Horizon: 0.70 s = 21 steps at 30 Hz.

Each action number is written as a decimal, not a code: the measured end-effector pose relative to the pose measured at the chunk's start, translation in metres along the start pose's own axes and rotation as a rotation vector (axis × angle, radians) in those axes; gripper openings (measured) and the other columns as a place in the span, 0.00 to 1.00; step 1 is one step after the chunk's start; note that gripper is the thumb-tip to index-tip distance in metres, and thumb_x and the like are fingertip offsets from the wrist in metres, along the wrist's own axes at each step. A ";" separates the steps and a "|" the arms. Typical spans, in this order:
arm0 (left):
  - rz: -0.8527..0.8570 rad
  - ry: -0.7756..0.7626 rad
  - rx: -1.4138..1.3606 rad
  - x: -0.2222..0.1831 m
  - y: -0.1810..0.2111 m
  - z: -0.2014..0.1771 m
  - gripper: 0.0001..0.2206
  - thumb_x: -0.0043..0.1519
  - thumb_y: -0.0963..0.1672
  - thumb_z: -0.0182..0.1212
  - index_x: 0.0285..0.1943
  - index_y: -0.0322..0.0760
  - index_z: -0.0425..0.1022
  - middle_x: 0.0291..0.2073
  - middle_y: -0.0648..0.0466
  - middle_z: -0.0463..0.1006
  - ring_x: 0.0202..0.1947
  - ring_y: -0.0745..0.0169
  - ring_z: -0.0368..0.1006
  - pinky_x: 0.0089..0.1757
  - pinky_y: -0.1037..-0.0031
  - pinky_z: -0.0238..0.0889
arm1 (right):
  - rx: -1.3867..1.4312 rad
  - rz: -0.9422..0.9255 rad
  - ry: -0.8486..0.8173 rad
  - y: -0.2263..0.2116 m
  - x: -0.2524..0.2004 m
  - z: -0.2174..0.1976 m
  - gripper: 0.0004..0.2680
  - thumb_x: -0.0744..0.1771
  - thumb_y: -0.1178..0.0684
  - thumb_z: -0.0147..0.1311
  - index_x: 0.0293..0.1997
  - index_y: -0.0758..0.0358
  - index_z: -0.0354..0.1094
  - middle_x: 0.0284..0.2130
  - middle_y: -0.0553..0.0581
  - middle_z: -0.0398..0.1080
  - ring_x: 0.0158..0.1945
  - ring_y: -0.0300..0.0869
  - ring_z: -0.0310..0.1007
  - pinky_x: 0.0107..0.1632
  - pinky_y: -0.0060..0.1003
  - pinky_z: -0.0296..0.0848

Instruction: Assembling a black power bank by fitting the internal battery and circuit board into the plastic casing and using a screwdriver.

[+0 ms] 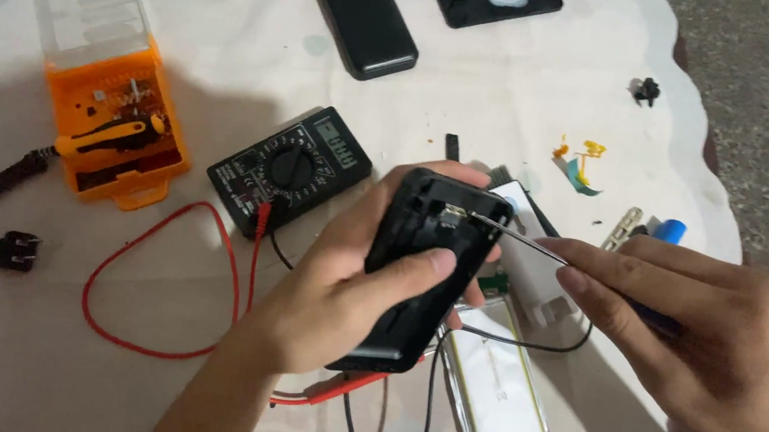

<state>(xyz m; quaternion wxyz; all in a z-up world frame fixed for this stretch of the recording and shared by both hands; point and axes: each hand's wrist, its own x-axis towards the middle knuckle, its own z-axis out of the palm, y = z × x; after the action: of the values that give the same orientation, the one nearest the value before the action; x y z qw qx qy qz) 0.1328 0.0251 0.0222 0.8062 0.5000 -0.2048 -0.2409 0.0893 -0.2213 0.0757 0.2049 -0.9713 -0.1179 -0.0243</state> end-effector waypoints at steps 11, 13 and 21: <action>-0.144 0.049 -0.052 0.001 0.001 0.004 0.18 0.67 0.44 0.49 0.66 0.34 0.63 0.44 0.38 0.77 0.34 0.52 0.77 0.36 0.66 0.78 | -0.064 -0.210 0.130 0.008 -0.008 0.021 0.10 0.66 0.58 0.59 0.52 0.62 0.78 0.28 0.52 0.74 0.23 0.37 0.70 0.27 0.34 0.66; -0.158 0.046 -0.104 0.000 0.000 0.002 0.18 0.68 0.43 0.49 0.67 0.33 0.62 0.44 0.37 0.76 0.34 0.51 0.76 0.36 0.64 0.77 | -0.168 -0.246 0.140 0.010 -0.010 0.025 0.10 0.66 0.58 0.59 0.53 0.59 0.78 0.28 0.51 0.73 0.23 0.38 0.70 0.25 0.36 0.64; -0.185 -0.011 0.029 -0.004 -0.001 -0.003 0.17 0.69 0.43 0.49 0.68 0.41 0.62 0.46 0.41 0.79 0.34 0.55 0.78 0.35 0.69 0.76 | 0.247 -0.054 0.005 0.011 -0.001 0.028 0.10 0.66 0.57 0.54 0.48 0.64 0.78 0.36 0.55 0.83 0.32 0.40 0.79 0.34 0.35 0.74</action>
<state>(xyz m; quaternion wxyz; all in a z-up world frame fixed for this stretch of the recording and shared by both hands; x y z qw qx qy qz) 0.1315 0.0290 0.0195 0.7720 0.5272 -0.1654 -0.3141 0.0908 -0.2202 0.0454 0.3228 -0.9351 -0.1456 -0.0175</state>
